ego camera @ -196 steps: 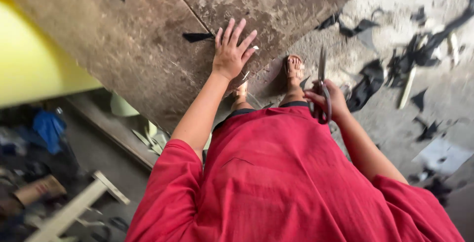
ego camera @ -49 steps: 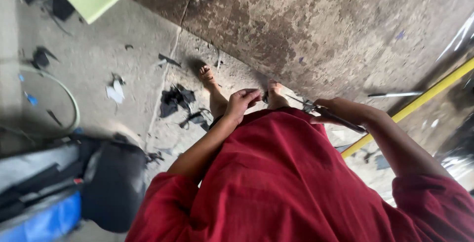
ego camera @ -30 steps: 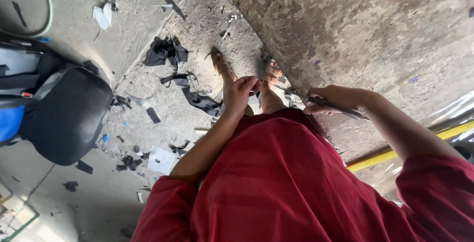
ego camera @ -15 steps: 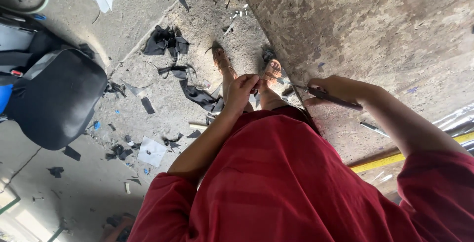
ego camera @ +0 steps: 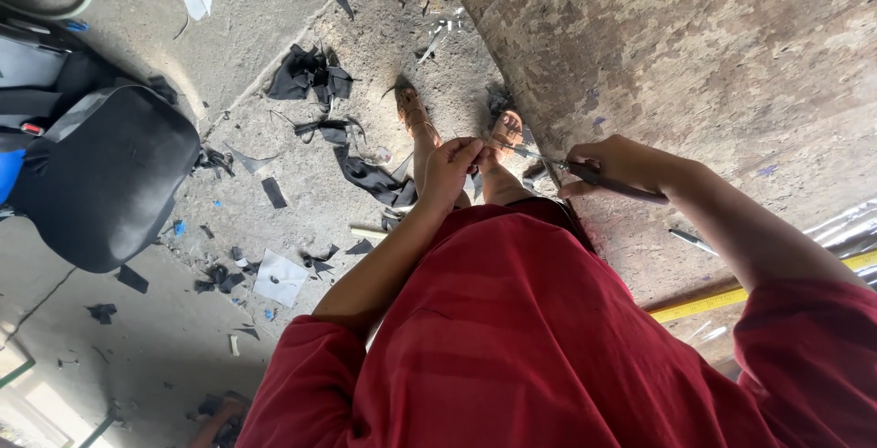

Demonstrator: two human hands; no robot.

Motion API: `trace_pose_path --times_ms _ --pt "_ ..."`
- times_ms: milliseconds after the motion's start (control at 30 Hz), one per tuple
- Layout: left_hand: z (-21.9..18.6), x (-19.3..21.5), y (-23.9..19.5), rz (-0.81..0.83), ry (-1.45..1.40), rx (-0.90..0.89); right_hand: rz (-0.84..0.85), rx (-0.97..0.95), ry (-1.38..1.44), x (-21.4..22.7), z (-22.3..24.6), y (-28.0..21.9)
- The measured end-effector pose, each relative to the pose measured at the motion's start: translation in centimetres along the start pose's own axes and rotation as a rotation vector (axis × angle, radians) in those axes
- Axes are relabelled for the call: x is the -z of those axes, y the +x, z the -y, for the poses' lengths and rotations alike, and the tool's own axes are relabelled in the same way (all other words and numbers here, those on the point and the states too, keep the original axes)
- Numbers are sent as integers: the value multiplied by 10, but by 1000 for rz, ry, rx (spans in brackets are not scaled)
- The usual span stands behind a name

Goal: Marking a pattern on a plastic sheet and cutting foam material using scissors

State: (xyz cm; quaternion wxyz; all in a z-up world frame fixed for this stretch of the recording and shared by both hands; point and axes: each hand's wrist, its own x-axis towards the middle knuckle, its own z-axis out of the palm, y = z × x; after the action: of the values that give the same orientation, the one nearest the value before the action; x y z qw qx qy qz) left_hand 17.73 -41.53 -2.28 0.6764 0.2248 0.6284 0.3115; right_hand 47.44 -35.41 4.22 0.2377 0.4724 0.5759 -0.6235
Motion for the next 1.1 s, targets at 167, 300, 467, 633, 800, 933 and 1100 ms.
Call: trace_pose_path --times_ms 167,300,467,633,800,933,1100 --pt "-3 0 1 0 -13 -3 -32 2 130 -5 6 -2" --pt "8 4 8 -3 5 -31 -60 41 116 -18 -3 6" --pt "8 6 9 1 54 -38 -162 82 153 -22 14 7" --pt "12 11 15 -4 76 -57 -223 94 251 -51 2 23" --pt "6 11 10 6 67 -87 -295 136 270 -58 26 30" --pt "4 14 12 9 83 -116 -277 58 535 -69 33 28" --pt "1 16 13 44 201 -140 -291 65 515 -76 32 44"
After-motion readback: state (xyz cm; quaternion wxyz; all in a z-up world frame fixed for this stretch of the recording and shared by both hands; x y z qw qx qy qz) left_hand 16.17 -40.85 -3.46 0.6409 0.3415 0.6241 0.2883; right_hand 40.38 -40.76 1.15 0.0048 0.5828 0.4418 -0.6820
